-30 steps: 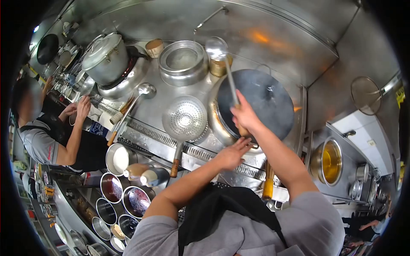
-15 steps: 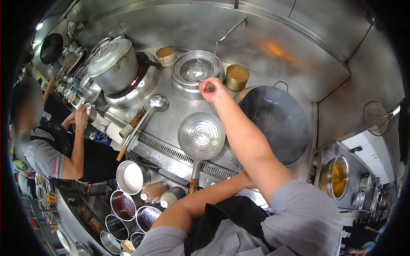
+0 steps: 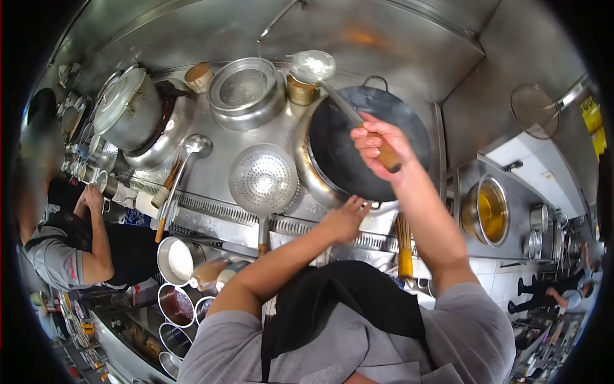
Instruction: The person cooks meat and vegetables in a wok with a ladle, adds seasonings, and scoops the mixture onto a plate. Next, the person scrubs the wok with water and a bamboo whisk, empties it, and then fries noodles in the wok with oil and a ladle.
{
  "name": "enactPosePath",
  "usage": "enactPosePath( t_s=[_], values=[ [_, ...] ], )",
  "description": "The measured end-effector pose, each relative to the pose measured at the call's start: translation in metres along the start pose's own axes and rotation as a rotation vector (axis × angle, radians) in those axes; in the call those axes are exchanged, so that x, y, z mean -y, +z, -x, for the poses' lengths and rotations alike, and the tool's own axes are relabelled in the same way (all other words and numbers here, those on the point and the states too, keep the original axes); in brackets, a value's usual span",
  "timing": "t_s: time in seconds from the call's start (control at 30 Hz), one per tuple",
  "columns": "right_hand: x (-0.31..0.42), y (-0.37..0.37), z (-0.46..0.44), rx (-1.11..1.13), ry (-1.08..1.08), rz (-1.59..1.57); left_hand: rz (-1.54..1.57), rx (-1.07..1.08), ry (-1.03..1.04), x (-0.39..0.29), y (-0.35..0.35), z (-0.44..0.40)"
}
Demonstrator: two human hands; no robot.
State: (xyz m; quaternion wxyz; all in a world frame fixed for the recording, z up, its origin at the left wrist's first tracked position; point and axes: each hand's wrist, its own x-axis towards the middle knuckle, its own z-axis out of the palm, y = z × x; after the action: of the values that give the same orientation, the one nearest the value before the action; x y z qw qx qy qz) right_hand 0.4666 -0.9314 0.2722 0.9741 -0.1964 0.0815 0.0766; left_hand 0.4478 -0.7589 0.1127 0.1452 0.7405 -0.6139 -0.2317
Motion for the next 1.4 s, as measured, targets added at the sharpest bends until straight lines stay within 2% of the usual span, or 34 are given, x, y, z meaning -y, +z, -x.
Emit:
enactPosePath(
  t_s=[0.1,0.23,0.33,0.4,0.47,0.5,0.53,0.57,0.6,0.63,0.7,0.73,0.77,0.83,0.9,0.93,0.97,1.03,1.07,1.1,1.13,1.17,1.2,1.23,1.27,1.3,1.33,1.4],
  values=[
    [0.02,-0.007,0.073,-0.302,-0.036,0.186,-0.024,-0.02,-0.094,-0.018,-0.01,-0.004],
    [0.047,-0.062,0.142,-0.504,0.056,0.406,0.011,-0.111,-0.248,-0.034,-0.005,-0.015],
    [0.046,-0.115,0.199,-0.461,0.16,1.048,0.076,-0.2,-0.412,-0.057,0.005,-0.022],
    [0.029,-0.149,0.239,-0.405,0.045,1.679,0.096,-0.315,-0.509,-0.069,0.024,-0.023],
    [0.005,-0.206,0.268,-0.417,-0.21,1.929,0.167,-0.439,-0.641,-0.097,0.032,-0.021],
    [-0.01,-0.226,0.282,-0.469,-0.197,1.88,0.147,-0.534,-0.625,-0.106,0.044,-0.018],
    [-0.026,-0.277,0.286,-0.468,-0.166,1.713,0.126,-0.634,-0.616,-0.115,0.059,-0.014],
    [-0.038,-0.318,0.288,-0.454,-0.118,1.556,0.143,-0.511,-0.661,-0.125,0.061,-0.007],
    [-0.047,-0.319,0.294,-0.501,-0.115,1.526,0.17,-0.398,-0.722,-0.135,0.063,0.006],
    [-0.057,-0.316,0.3,-0.534,-0.1,1.5,0.213,-0.392,-0.709,-0.146,0.074,0.023],
    [-0.054,-0.299,0.312,-0.406,-0.047,1.327,0.27,-0.427,-0.743,-0.169,0.107,0.066],
    [-0.054,-0.296,0.319,-0.326,-0.084,1.348,0.273,-0.467,-0.778,-0.179,0.121,0.092],
    [-0.054,-0.254,0.327,-0.175,0.073,1.205,0.355,-0.591,-0.917,-0.201,0.151,0.155],
    [-0.066,-0.204,0.342,-0.043,0.169,0.997,0.497,-0.754,-0.998,-0.227,0.206,0.21],
    [-0.071,-0.185,0.346,0.172,0.377,0.702,0.552,-1.036,-1.091,-0.265,0.264,0.269],
    [-0.081,-0.176,0.342,0.287,0.501,0.569,0.566,-1.123,-1.203,-0.287,0.29,0.297],
    [-0.091,-0.167,0.337,0.39,0.636,0.447,0.653,-1.43,-1.206,-0.301,0.329,0.322],
    [-0.138,-0.148,0.333,0.452,0.842,0.303,0.575,-1.693,-1.464,-0.36,0.366,0.378],
    [-0.163,-0.139,0.336,0.47,0.943,0.227,0.758,-1.993,-1.53,-0.384,0.396,0.402],
    [-0.19,-0.128,0.341,0.456,1.027,0.211,0.261,-2.064,-1.826,-0.423,0.408,0.43],
    [-0.224,-0.11,0.348,0.508,1.122,0.178,0.097,-2.212,-1.981,-0.467,0.41,0.459],
    [-0.253,-0.101,0.355,0.473,1.185,0.2,-0.026,-2.24,-2.24,-0.506,0.42,0.492],
    [-0.279,-0.094,0.363,0.435,1.24,0.222,-0.063,-2.465,-2.324,-0.532,0.468,0.541],
    [-0.307,-0.088,0.369,0.463,1.321,0.221,-0.443,-2.43,-2.432,-0.569,0.476,0.574],
    [-0.335,-0.082,0.374,0.49,1.402,0.225,-0.591,-2.335,-2.532,-0.6,0.496,0.611],
    [-0.361,-0.076,0.379,0.514,1.482,0.228,-0.27,-2.276,-2.725,-0.626,0.51,0.646],
    [-0.387,-0.064,0.389,0.538,1.538,0.261,-0.121,-2.209,-2.765,-0.644,0.515,0.671],
    [-0.432,-0.027,0.412,0.579,1.693,0.29,0.425,-2.235,-2.551,-0.659,0.561,0.727]
  ],
)
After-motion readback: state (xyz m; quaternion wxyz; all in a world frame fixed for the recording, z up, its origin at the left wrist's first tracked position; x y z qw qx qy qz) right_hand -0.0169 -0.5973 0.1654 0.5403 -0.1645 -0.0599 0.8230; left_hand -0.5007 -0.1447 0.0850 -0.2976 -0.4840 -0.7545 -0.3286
